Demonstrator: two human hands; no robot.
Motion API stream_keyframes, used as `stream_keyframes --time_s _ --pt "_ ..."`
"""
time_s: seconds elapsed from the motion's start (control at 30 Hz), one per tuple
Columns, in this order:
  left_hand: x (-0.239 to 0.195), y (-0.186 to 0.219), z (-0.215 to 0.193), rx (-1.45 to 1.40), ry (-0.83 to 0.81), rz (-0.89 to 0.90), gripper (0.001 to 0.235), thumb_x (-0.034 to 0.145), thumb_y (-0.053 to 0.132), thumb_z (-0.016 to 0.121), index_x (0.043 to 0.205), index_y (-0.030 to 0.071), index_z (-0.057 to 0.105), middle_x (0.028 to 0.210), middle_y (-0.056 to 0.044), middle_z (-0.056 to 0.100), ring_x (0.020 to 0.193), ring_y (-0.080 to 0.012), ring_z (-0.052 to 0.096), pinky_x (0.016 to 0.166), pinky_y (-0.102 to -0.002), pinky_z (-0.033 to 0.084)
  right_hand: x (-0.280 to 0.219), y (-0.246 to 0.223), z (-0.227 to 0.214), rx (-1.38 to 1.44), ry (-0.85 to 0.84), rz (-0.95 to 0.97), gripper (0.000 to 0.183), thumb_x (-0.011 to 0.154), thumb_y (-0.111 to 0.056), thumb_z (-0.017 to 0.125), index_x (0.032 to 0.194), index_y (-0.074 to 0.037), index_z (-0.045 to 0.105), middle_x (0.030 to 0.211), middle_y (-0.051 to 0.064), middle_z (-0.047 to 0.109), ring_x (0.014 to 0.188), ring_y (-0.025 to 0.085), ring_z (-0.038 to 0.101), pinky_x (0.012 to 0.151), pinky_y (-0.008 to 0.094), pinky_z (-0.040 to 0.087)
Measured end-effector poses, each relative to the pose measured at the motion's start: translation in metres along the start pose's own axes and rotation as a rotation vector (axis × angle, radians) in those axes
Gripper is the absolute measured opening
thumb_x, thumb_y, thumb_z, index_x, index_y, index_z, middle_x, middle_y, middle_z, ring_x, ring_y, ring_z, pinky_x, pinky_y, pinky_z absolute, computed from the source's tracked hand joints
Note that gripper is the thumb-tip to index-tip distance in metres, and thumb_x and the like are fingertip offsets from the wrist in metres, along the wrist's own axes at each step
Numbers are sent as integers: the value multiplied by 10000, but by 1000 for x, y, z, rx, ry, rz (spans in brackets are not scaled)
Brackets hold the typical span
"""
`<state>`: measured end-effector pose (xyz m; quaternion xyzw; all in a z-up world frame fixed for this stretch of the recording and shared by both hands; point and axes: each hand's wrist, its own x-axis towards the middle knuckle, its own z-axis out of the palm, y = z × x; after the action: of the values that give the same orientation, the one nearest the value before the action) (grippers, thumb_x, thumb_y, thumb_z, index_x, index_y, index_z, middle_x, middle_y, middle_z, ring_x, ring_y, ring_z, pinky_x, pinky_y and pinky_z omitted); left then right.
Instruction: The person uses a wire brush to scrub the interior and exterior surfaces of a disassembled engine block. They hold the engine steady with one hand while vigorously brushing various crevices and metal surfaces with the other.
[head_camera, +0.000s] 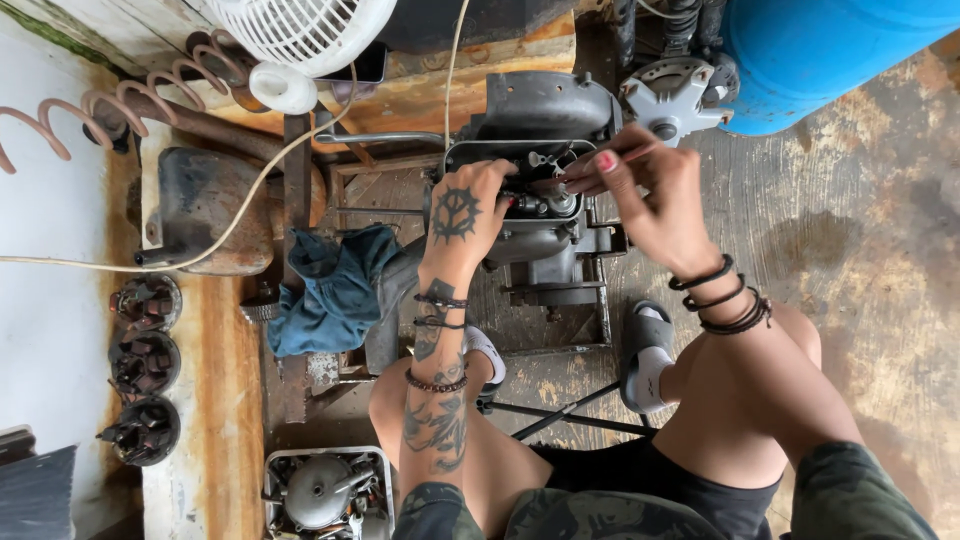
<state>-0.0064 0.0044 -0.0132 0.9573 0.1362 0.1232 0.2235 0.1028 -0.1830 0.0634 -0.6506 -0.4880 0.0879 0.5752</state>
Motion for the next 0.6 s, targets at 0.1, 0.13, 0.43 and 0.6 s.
stream_keyframes --time_s 0.1,0.13,0.43,0.6 --pt "0 3 -4 -26 5 6 360 870 -5 741 1218 13 654 967 -181 748 882 -347 749 725 -451 632 -1 -1 5 28 -6 -16 194 1086 0 499 976 125 599 846 295 708 743 400 751 680 454 613" --pt "0 5 -6 -45 6 -4 356 871 -26 737 1215 -3 650 966 -207 747 887 -380 745 729 -485 631 -1 0 10 31 -25 -31 176 1069 13 504 981 132 600 839 312 699 740 425 747 659 474 613" --pt "-1 18 -20 -173 5 -40 269 923 -67 667 1190 -75 630 959 -308 715 871 -463 710 735 -597 599 3 16 -4 164 43 26 238 1122 -26 431 1007 148 548 871 313 686 784 412 747 728 463 619" --pt "0 7 0 -130 24 -41 263 907 -31 692 1163 19 667 976 -197 739 952 -378 708 801 -540 585 3 8 10 91 -37 20 216 1090 -25 461 997 131 579 893 325 696 793 425 751 714 487 620"
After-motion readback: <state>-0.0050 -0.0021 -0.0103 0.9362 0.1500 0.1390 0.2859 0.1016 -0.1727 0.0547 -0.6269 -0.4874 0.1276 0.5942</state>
